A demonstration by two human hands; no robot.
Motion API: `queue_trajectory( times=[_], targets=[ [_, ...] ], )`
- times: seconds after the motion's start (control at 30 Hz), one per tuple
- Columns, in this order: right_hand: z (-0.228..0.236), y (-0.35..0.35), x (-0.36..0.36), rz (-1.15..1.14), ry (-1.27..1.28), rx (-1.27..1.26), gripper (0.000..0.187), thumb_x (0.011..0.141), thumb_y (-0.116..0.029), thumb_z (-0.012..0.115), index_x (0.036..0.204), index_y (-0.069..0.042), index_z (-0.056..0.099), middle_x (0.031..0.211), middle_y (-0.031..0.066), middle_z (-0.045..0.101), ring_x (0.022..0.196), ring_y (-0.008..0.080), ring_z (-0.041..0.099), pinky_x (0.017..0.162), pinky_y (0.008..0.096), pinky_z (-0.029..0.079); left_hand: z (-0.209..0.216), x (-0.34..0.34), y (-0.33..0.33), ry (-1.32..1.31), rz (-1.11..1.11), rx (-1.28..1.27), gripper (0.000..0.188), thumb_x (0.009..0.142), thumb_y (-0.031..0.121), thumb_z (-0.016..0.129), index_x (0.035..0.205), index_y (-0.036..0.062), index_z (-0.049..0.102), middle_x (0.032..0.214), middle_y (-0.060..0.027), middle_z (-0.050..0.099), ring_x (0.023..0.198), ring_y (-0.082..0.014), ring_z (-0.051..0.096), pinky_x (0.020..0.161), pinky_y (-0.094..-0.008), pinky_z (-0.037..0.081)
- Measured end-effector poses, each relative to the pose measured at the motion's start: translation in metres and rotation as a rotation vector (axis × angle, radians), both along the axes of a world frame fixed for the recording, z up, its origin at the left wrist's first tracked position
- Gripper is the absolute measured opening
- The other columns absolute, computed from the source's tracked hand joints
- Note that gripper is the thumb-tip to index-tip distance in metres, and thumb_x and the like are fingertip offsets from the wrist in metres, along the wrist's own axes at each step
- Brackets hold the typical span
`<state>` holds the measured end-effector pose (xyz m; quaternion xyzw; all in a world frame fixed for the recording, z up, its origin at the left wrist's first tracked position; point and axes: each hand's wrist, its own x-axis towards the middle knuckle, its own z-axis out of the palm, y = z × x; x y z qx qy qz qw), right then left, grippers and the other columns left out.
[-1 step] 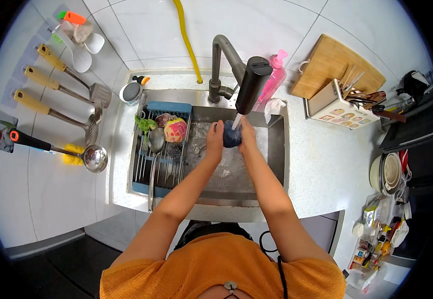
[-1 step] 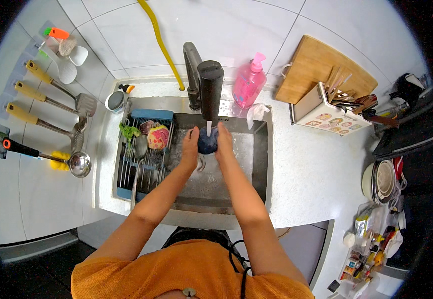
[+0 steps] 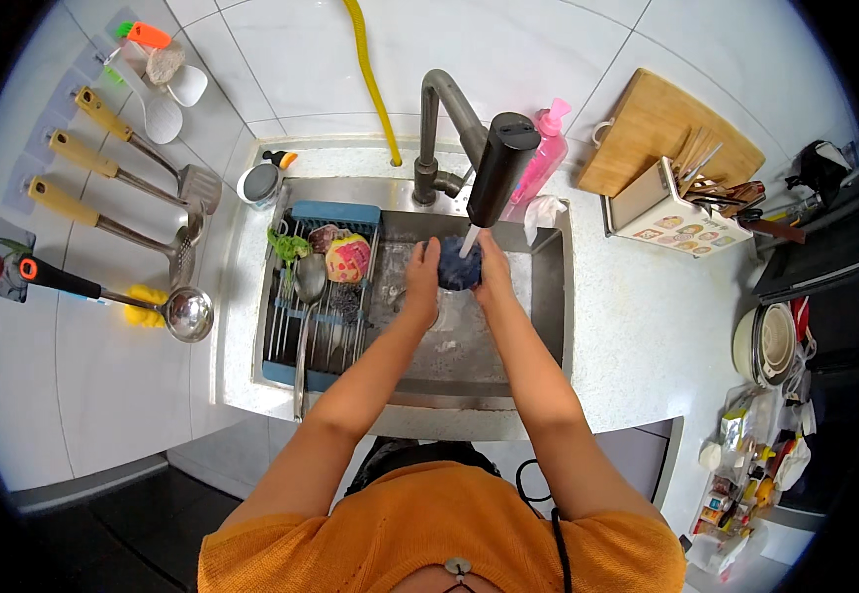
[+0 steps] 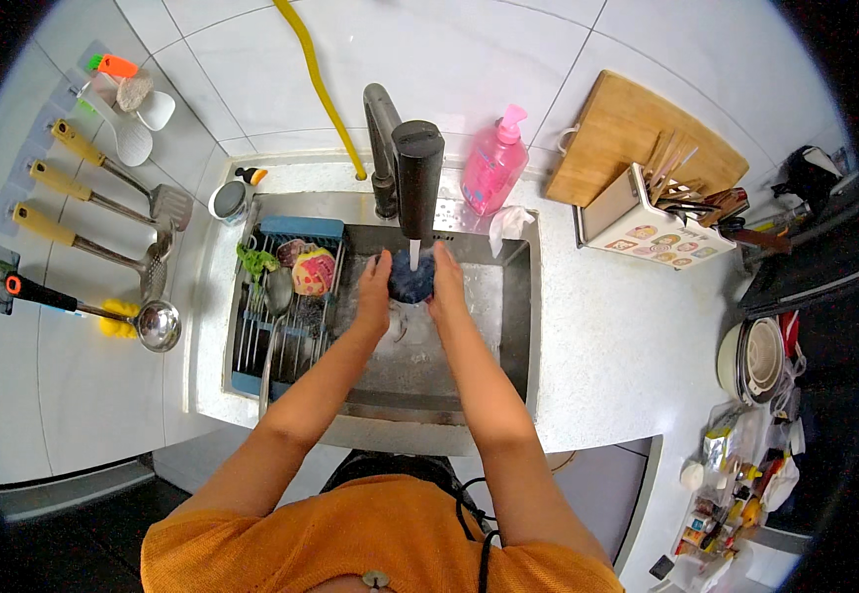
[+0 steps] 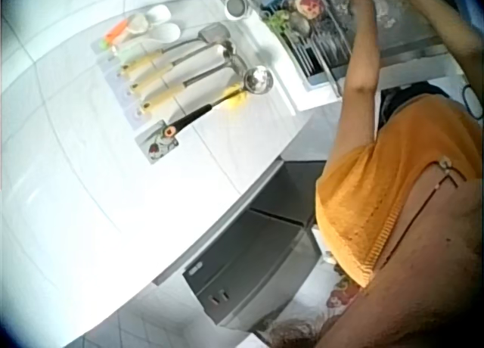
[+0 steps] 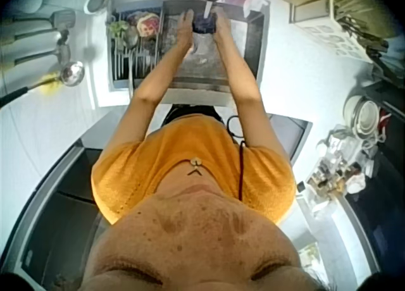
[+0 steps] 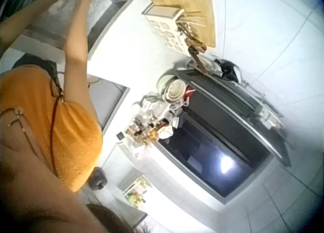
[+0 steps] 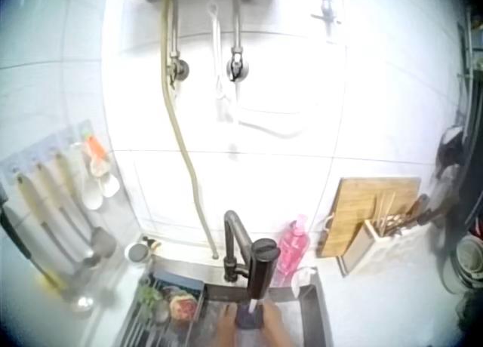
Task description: The person rinses a blue rag under running water in a kitchen sink, wrings it out with both hands, and then cleans the area around the faucet with a small piece of white paper.
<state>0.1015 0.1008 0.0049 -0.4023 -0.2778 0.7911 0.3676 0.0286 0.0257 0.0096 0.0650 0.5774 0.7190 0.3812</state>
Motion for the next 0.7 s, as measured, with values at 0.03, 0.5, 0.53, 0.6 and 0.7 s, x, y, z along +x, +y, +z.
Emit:
queue_trajectory(
  times=[0.03, 0.5, 0.53, 0.6, 0.7],
  targets=[
    [0.014, -0.002, 0.011, 0.096, -0.207, -0.102, 0.038, 0.082, -0.04, 0.054, 0.101, -0.007, 0.05, 0.084, 0.0031, 0.055, 0.071, 0.0144, 0.054, 0.057, 0.0303, 0.045, -0.004, -0.004, -0.002, -0.095, -0.022, 0.083, 0.035, 0.086, 0.026, 0.049, 0.113, 0.0046, 0.048, 0.095, -0.0055, 0.054, 0.086, -0.0143, 0.051, 0.073, -0.0277, 0.043],
    [0.022, -0.039, 0.031, 0.0, -0.688, 1.231, 0.04, 0.073, -0.02, 0.064, 0.107, -0.006, 0.048, 0.106, 0.0148, 0.049, 0.093, 0.0318, 0.051, 0.079, 0.0366, 0.042, -0.004, 0.007, 0.016, -0.376, -0.196, 0.2, 0.025, 0.087, 0.029, 0.043, 0.09, 0.007, 0.055, 0.085, -0.0042, 0.056, 0.078, -0.0169, 0.056, 0.07, -0.0313, 0.045],
    [0.021, -0.039, 0.029, -0.006, -0.686, 1.231, 0.035, 0.074, -0.019, 0.063, 0.104, -0.005, 0.05, 0.103, 0.0148, 0.051, 0.092, 0.0315, 0.052, 0.077, 0.0364, 0.042, -0.002, 0.008, 0.017, -0.353, -0.18, 0.158, 0.026, 0.086, 0.029, 0.043, 0.089, 0.0067, 0.056, 0.084, -0.0041, 0.056, 0.076, -0.017, 0.056, 0.068, -0.0311, 0.044],
    [0.017, -0.038, 0.022, -0.049, -0.621, 1.159, 0.027, 0.076, -0.019, 0.061, 0.097, -0.003, 0.053, 0.094, 0.0141, 0.054, 0.087, 0.0292, 0.054, 0.075, 0.0356, 0.042, -0.007, 0.008, 0.019, -0.078, -0.094, 0.12, 0.026, 0.086, 0.027, 0.043, 0.083, 0.0043, 0.056, 0.078, -0.0043, 0.056, 0.07, -0.0174, 0.054, 0.064, -0.0313, 0.042],
    [0.015, -0.035, 0.012, -0.08, -0.54, 1.027, 0.022, 0.079, -0.018, 0.057, 0.093, -0.002, 0.054, 0.082, 0.012, 0.056, 0.08, 0.0255, 0.056, 0.072, 0.0331, 0.042, -0.011, 0.002, 0.019, 0.358, -0.019, 0.005, 0.026, 0.083, 0.024, 0.045, 0.075, 0.0014, 0.055, 0.07, -0.0108, 0.055, 0.066, -0.0196, 0.053, 0.061, -0.0331, 0.04]
  ],
)
